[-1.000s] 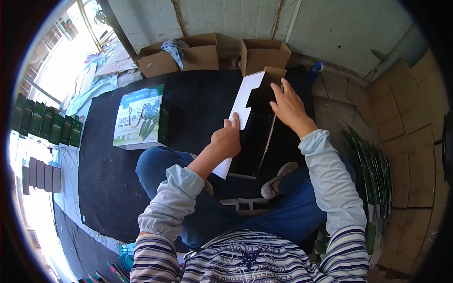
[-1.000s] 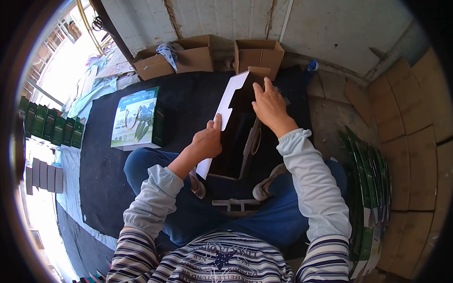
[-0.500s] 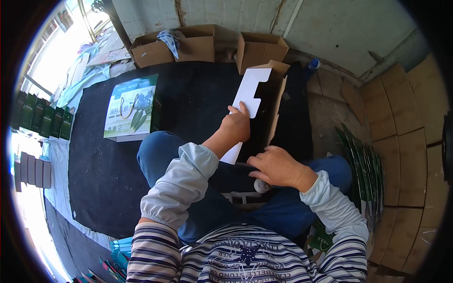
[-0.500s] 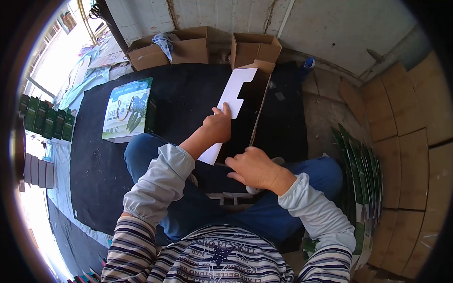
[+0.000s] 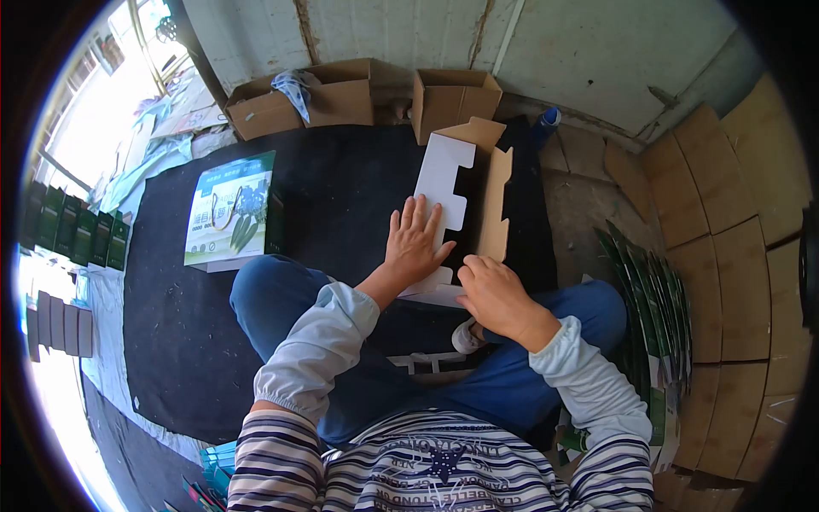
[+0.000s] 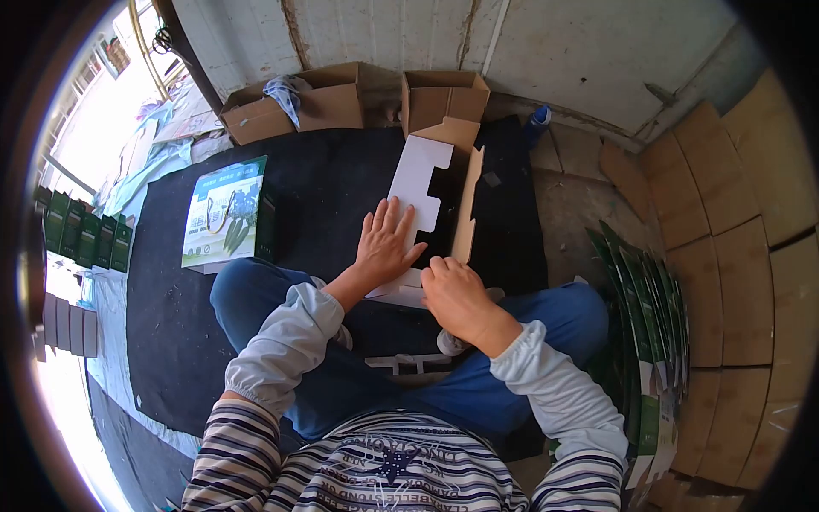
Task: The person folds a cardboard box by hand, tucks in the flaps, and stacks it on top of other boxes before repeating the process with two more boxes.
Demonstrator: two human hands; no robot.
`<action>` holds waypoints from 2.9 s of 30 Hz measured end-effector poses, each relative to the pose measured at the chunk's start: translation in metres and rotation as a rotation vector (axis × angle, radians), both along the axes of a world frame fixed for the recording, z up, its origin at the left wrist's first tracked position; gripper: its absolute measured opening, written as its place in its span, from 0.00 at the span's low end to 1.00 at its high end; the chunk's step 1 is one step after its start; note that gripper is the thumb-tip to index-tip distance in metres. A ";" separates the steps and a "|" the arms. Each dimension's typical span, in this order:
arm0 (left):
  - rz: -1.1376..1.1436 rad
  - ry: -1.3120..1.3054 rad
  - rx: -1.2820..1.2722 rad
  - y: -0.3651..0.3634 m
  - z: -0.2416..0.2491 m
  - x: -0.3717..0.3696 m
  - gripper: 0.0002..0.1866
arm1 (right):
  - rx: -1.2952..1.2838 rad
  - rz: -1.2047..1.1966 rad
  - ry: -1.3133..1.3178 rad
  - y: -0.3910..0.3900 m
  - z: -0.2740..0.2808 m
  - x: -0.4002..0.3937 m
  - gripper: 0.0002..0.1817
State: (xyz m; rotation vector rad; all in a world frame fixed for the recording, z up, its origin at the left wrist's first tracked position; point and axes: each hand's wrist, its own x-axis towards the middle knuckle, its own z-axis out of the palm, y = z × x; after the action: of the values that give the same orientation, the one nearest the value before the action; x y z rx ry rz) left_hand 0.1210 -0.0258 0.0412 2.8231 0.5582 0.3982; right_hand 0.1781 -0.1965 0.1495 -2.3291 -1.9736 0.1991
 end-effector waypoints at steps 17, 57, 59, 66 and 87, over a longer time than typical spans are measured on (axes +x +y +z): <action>-0.435 -0.046 -0.069 -0.046 0.027 -0.049 0.28 | -0.237 -0.229 -0.180 0.066 -0.001 0.073 0.23; 0.189 -0.199 0.061 -0.056 0.013 -0.065 0.39 | 0.252 -0.249 0.106 0.012 -0.049 0.148 0.31; 0.195 -0.159 -0.017 -0.058 0.024 -0.066 0.39 | 0.277 -0.062 -0.016 0.011 -0.036 0.136 0.34; 0.153 0.009 -0.020 -0.059 0.014 -0.059 0.39 | 0.103 0.098 -0.108 0.009 -0.048 0.135 0.37; 0.107 -0.003 -0.102 -0.077 0.018 -0.061 0.28 | -0.029 0.052 0.145 0.005 -0.039 0.146 0.22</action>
State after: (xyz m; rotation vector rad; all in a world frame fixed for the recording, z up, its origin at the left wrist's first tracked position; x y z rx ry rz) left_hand 0.0602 -0.1032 0.0594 2.7030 0.7101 0.3817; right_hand 0.3242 -0.1916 0.1103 -2.2123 -1.9758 0.3915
